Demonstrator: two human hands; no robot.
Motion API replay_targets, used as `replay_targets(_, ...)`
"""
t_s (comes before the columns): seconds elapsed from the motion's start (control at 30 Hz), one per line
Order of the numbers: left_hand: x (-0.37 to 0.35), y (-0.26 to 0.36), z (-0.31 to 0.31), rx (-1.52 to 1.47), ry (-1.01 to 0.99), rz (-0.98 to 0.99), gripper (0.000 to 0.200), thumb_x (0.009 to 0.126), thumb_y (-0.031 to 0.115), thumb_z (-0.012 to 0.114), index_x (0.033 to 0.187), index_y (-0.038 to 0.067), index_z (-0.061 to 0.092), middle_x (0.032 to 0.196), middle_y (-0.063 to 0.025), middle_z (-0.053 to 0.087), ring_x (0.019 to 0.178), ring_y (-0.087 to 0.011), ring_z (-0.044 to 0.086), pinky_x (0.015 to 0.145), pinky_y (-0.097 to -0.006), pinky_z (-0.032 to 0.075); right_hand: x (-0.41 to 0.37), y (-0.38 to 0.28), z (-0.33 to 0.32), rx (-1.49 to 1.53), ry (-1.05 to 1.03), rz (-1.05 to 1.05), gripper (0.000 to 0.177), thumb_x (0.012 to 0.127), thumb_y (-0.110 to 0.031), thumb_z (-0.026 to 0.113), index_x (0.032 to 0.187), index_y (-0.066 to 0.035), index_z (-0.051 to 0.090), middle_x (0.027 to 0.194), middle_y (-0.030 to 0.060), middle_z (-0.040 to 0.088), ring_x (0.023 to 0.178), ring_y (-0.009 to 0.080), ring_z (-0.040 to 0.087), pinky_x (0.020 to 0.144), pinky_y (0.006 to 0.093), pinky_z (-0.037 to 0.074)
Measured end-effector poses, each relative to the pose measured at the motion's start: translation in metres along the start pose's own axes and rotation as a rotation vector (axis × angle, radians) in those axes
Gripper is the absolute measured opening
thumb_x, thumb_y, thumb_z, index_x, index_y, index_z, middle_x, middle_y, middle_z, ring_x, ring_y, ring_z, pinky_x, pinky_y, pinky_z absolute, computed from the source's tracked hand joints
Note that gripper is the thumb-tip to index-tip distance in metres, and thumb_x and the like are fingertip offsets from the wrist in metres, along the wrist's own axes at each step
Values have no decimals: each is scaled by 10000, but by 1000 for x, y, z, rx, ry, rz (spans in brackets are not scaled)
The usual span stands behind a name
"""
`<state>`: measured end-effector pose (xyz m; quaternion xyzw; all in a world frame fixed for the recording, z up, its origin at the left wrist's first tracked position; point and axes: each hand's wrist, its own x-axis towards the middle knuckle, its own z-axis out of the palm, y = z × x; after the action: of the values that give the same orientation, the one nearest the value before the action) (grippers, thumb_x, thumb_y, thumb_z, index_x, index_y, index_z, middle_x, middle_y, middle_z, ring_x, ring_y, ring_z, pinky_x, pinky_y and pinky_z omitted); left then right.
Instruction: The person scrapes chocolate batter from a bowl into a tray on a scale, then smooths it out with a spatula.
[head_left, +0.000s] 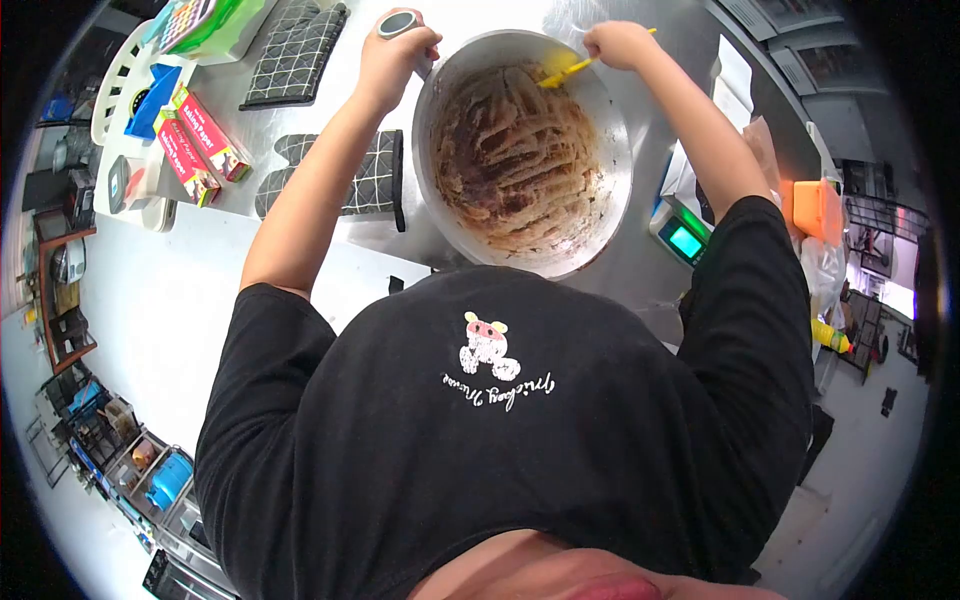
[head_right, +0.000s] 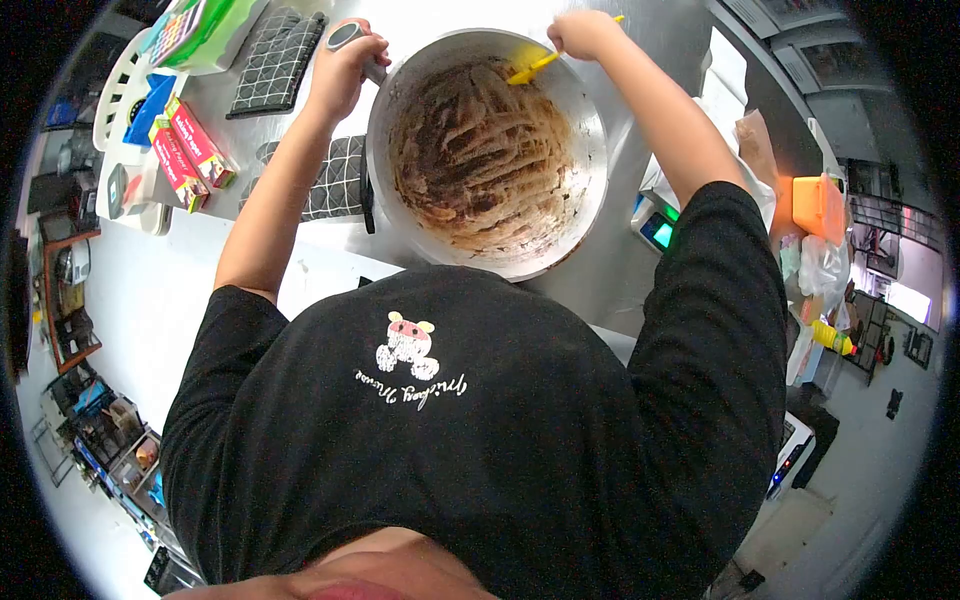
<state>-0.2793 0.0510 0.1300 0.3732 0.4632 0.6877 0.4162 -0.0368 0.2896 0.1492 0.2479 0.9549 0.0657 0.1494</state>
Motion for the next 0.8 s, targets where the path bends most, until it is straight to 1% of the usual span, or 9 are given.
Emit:
replay_targets(0.2,-1,1,0,7,0,-2,193,757,10,604,897,48,477,774,-87,584,666,-174,587,636,-290,471,-31,-13,26,-49,-228,-100,72,712,-133,599,758,-160,647,752,50,652,764,255,642,648,399,498)
replay_targets(0.33,-2,1,2,6,-4,9,198,754,3,600,902,48,477,775,-93,585,668,-183,588,642,-294,475,-17,-72,-34,3,22,-233,72,710,-127,620,769,-165,637,722,37,641,719,244,635,604,376,490)
replay_targets(0.4,-3,1,2,-5,7,-7,205,752,0,599,908,48,475,774,-94,583,669,-185,588,645,-297,476,-10,-100,-54,53,295,-452,64,717,-127,607,774,-136,633,713,61,629,711,269,632,629,397,490)
replay_targets(0.43,-2,1,1,-16,23,-20,212,751,-4,597,915,48,474,772,-95,582,670,-186,588,648,-299,477,1,-109,-57,55,296,-447,64,717,-127,607,774,-136,633,713,61,629,711,269,632,629,397,490)
replay_targets(0.5,-3,0,1,-5,25,-14,224,749,-7,593,927,51,470,769,-99,580,667,-189,587,645,-304,477,22,-115,-58,173,159,-485,161,707,-90,548,809,-89,673,785,140,655,758,313,625,689,415,483)
replay_targets(0.57,-6,1,4,-65,40,23,176,725,9,616,861,34,507,703,-70,586,614,-159,588,601,-271,467,28,-105,-49,105,98,-407,170,714,-119,534,818,-94,665,780,136,647,762,313,617,691,415,482)
replay_targets(0.63,-6,0,2,-56,56,20,182,724,11,618,866,33,506,702,-70,587,616,-159,588,601,-271,467,23,-84,-28,21,103,-339,61,715,-123,604,769,-135,628,710,67,623,716,278,631,623,398,487)
replay_targets(0.73,-6,-2,-3,-35,67,-4,190,739,1,597,886,42,483,725,-85,580,640,-175,584,624,-288,468,13,-69,-16,-90,-78,-315,58,704,-119,605,758,-135,623,700,66,621,706,282,629,617,399,485)
replay_targets(0.8,-8,-2,-3,-21,60,-25,194,756,-10,573,901,52,461,748,-99,573,663,-192,580,647,-305,468,8,-68,-20,-79,-53,-306,62,702,-121,607,758,-140,626,698,64,621,706,282,629,616,402,485)
